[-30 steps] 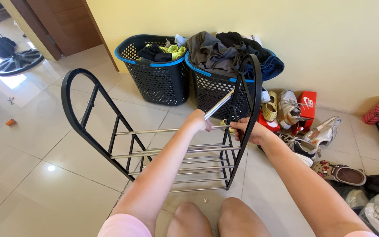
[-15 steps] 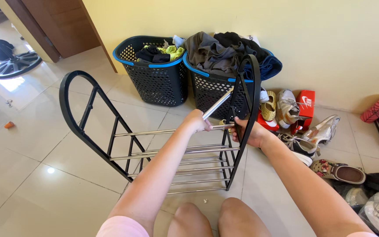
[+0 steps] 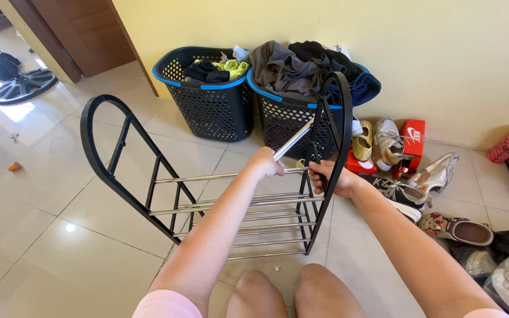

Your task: The person assembles a metal shoe rack by inserting horizontal bars into the side frames. They insert the bars one by one, then stand the rack upright and adjust the bars to ensure they are properly seated.

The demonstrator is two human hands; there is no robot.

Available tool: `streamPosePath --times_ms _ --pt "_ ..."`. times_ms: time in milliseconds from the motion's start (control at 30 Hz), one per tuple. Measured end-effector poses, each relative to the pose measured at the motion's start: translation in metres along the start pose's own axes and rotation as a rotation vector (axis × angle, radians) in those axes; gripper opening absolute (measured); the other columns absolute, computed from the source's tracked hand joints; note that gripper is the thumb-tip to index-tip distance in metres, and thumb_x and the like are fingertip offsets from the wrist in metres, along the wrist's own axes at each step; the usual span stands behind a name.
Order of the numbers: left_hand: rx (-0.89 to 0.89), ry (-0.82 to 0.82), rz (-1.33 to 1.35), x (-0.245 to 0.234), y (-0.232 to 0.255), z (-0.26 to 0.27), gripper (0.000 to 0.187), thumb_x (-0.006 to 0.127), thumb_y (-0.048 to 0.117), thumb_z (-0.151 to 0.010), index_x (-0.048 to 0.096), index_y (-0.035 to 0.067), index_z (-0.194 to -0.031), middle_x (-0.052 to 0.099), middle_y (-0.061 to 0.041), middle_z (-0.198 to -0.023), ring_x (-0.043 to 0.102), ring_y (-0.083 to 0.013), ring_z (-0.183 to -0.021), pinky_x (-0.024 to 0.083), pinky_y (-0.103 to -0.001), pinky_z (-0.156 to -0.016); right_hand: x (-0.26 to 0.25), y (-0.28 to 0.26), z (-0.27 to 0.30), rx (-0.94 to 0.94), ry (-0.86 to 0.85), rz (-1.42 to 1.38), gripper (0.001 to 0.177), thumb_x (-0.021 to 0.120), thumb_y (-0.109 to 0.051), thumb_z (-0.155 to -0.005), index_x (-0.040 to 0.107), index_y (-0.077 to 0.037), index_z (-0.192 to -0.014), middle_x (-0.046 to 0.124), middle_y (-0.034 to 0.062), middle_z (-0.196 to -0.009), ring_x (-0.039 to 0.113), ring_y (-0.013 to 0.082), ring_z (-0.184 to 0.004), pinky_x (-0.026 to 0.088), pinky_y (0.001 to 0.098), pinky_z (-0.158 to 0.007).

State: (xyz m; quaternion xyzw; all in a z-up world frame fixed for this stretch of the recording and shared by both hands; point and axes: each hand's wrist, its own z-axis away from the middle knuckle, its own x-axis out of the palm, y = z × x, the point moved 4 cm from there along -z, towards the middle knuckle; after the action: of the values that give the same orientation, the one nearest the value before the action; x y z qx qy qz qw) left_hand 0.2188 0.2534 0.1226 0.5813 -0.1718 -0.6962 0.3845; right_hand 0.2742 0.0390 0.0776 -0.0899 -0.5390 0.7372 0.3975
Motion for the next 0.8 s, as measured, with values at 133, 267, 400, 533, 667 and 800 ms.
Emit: streamPosePath --times_ms 133,267,400,533,667,800 --pt "0.004 0.005 0.013 -0.001 0.000 -0.001 0.015 0.089 0.013 -0.070 0.081 0.007 -0.082 0.080 -0.008 -0.083 0.073 -0.0190 -0.074 0.056 -0.034 -0.073 0.011 -0.001 0.007 0.028 -0.012 -0.124 0.050 0.047 -0.055 -0.100 0.049 -0.009 -0.080 0.039 -0.0015 -0.067 0.040 0.0145 -0.059 0.045 0.0349 -0.061" --pt "0.026 0.026 0.007 0.000 0.001 -0.002 0.016 0.090 0.012 -0.069 0.080 0.007 -0.081 0.079 -0.008 -0.081 0.073 -0.0176 -0.072 0.056 -0.033 -0.072 0.015 -0.005 0.010 0.076 0.014 -0.183 0.057 0.042 -0.061 -0.097 0.051 -0.008 -0.079 0.038 -0.0015 -0.065 0.038 0.0146 -0.057 0.044 0.0336 -0.060" --pt "-0.011 0.016 -0.005 0.001 0.000 -0.005 0.015 0.089 0.014 -0.071 0.080 0.007 -0.081 0.078 -0.010 -0.079 0.071 -0.0194 -0.069 0.056 -0.034 -0.069 0.017 -0.006 0.006 -0.021 -0.074 -0.090 0.037 0.057 -0.036 -0.105 0.046 -0.010 -0.080 0.038 -0.0038 -0.068 0.039 0.0108 -0.060 0.042 0.0308 -0.060" --pt "0.014 0.011 -0.014 0.000 -0.002 -0.008 0.015 0.090 0.016 -0.070 0.081 0.008 -0.080 0.077 -0.009 -0.076 0.071 -0.0199 -0.068 0.056 -0.034 -0.068 0.012 0.002 -0.002 -0.052 0.022 -0.180 0.034 0.057 -0.029 -0.103 0.042 -0.012 -0.078 0.036 -0.0048 -0.065 0.039 0.0092 -0.057 0.039 0.0291 -0.055" --pt "0.011 0.006 -0.051 0.002 -0.004 -0.011 0.016 0.091 0.018 -0.069 0.081 0.010 -0.080 0.077 -0.009 -0.077 0.070 -0.0200 -0.069 0.055 -0.035 -0.069 0.014 0.011 -0.007 -0.124 0.100 -0.221 0.031 0.056 -0.024 -0.103 0.043 -0.012 -0.079 0.033 -0.0067 -0.064 0.035 0.0072 -0.052 0.033 0.0279 -0.048" --pt "-0.014 0.007 -0.037 0.002 -0.005 -0.009 0.016 0.091 0.018 -0.069 0.082 0.010 -0.080 0.077 -0.009 -0.078 0.070 -0.0202 -0.070 0.054 -0.035 -0.069 0.016 0.008 -0.005 -0.112 0.122 -0.116 0.030 0.054 -0.025 -0.104 0.043 -0.011 -0.079 0.032 -0.0064 -0.063 0.034 0.0070 -0.052 0.030 0.0270 -0.046"
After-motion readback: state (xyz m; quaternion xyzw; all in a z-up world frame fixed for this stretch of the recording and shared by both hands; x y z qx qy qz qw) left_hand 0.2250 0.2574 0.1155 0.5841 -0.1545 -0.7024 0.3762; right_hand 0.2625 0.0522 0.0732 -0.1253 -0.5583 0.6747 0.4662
